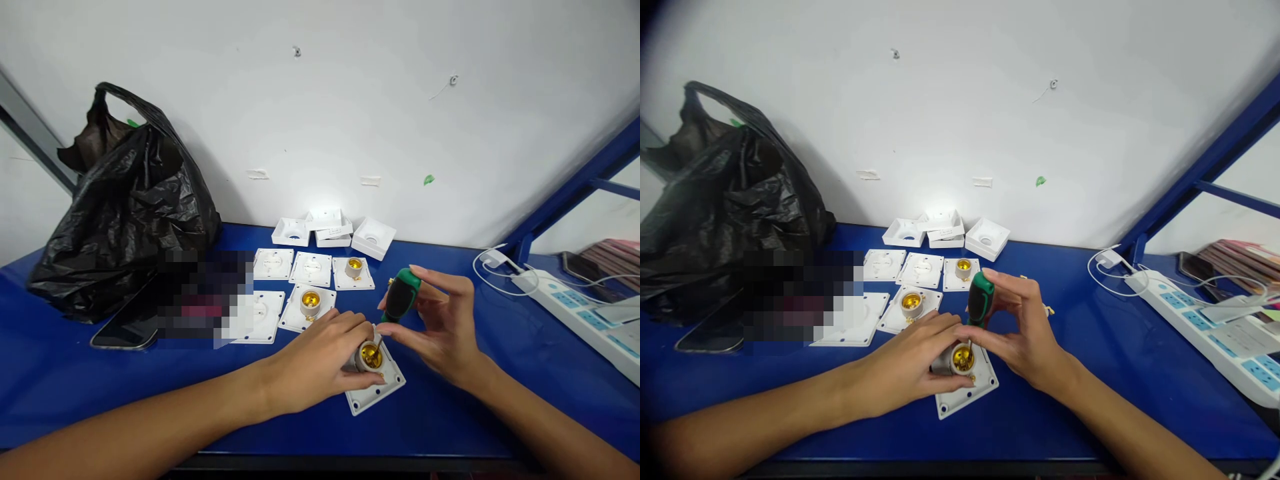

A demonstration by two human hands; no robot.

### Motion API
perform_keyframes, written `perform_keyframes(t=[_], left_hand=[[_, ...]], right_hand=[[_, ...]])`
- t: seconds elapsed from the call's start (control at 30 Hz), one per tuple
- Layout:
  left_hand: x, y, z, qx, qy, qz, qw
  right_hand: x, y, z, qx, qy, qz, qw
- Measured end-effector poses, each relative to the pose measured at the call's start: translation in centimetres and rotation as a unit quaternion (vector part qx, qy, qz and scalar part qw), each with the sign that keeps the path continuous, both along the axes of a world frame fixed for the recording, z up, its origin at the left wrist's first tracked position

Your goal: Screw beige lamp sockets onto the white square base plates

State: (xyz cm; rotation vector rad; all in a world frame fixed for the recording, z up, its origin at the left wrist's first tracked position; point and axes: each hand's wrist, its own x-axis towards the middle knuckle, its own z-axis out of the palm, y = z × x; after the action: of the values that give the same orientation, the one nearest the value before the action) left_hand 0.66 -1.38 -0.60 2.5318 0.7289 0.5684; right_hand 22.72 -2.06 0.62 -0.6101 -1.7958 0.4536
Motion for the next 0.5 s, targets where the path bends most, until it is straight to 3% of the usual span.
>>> perform_keyframes(t=[0.17, 0.33, 0.5], left_hand=[[0.08, 0.07, 0.0, 0.0, 0.002, -0.007, 1.0], [0.02, -0.01, -0.06, -0.002, 0.001, -0.002, 1.0], [0.01, -0.04, -0.08, -0.005, -0.002, 0.001, 1.0]], right_hand=[[-0.04, -0.17, 0.13, 0.026, 0.006, 0.012, 1.0], [0.58, -0.19, 0.49, 0.003, -0.065, 0.025, 0.998], [0.66, -0.28, 0.46, 0.036, -0.056, -0.005, 0.998]])
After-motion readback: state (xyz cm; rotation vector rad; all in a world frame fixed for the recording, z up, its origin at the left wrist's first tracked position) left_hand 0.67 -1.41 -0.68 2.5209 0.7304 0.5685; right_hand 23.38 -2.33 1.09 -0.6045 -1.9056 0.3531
